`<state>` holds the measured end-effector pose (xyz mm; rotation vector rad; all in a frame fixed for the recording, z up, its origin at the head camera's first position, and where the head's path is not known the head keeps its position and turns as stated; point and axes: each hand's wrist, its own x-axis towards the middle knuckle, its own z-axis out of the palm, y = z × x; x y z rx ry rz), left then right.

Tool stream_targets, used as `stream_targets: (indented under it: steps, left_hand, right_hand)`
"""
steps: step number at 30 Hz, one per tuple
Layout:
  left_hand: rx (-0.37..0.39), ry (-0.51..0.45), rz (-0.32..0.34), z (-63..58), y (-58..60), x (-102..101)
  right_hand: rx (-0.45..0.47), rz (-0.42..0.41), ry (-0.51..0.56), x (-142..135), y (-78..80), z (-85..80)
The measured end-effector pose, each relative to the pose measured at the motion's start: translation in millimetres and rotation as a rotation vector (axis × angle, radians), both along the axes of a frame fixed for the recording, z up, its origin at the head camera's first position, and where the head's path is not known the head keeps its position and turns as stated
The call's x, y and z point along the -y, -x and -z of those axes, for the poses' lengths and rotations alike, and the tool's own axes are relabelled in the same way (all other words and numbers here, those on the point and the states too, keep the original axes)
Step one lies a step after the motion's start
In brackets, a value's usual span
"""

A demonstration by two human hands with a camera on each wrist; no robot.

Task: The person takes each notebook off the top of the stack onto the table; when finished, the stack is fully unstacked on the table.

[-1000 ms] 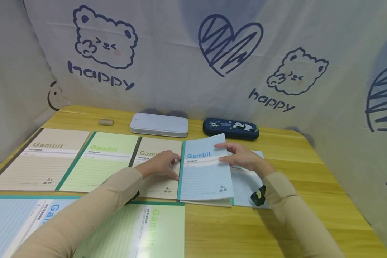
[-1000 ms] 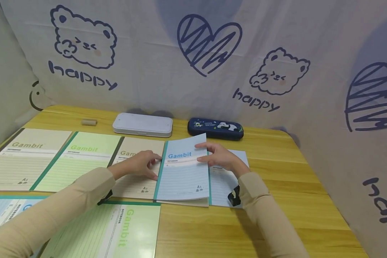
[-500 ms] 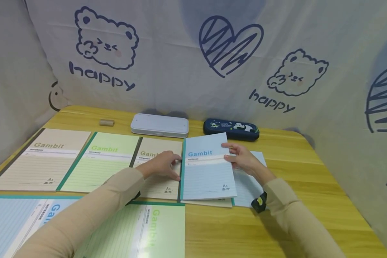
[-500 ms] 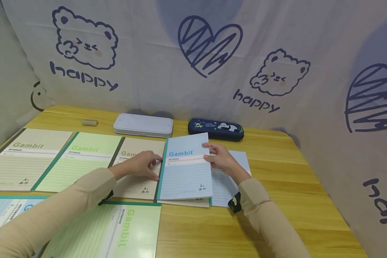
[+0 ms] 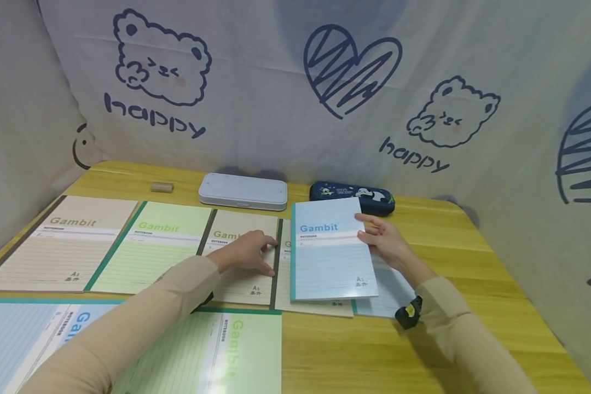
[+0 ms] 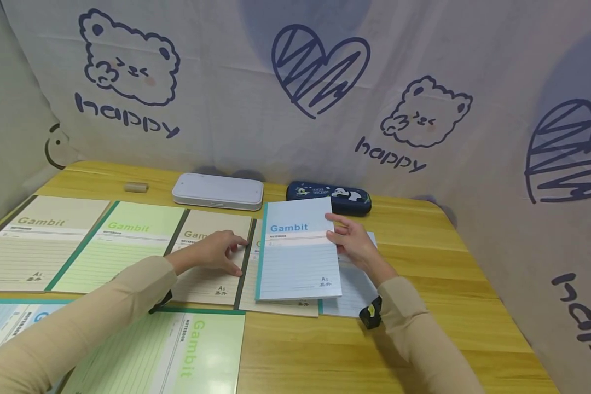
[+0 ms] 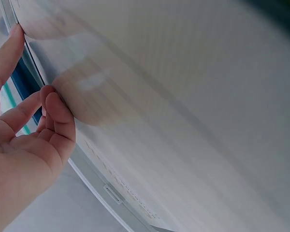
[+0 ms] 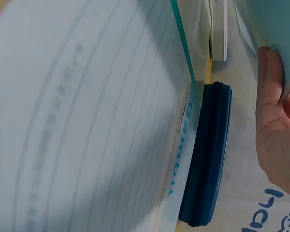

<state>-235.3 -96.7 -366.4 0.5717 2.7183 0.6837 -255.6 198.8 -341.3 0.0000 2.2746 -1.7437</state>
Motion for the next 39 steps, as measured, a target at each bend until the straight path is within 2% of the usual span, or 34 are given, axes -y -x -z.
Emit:
stream_targets:
  steps: [6,13,17,31,36,39]
  left_hand:
    - [-0.021,-0.006,0.016,0.1,-0.4,1]
    - [-0.045,-0.022,0.051,1.2,0.8,3]
    - [-0.038,-0.02,0.049,1.2,0.8,2]
    - [-0.021,-0.015,0.028,0.2,0.0,1]
    - [-0.007,-0.011,0.012,0.2,-0.1,1]
    - [-0.005,-0.012,0.012,0.2,-0.2,1]
  right_hand:
    - [-0.051,-0.031,-0.019,-18,-1.5,-2.1]
    - [-0.067,0.003,-0.047,-39,-2.8,-2.6]
    - [-0.077,0.013,-0.053,-53,-3.8,-3.5]
    - [-0.135,0.015,0.034,-109,-4.5,-11.4]
    - [-0.168,-0.017,0.105,-129,-4.5,-15.8]
    - [-0.18,-0.017,0.081,-139,-2.5,-17.1]
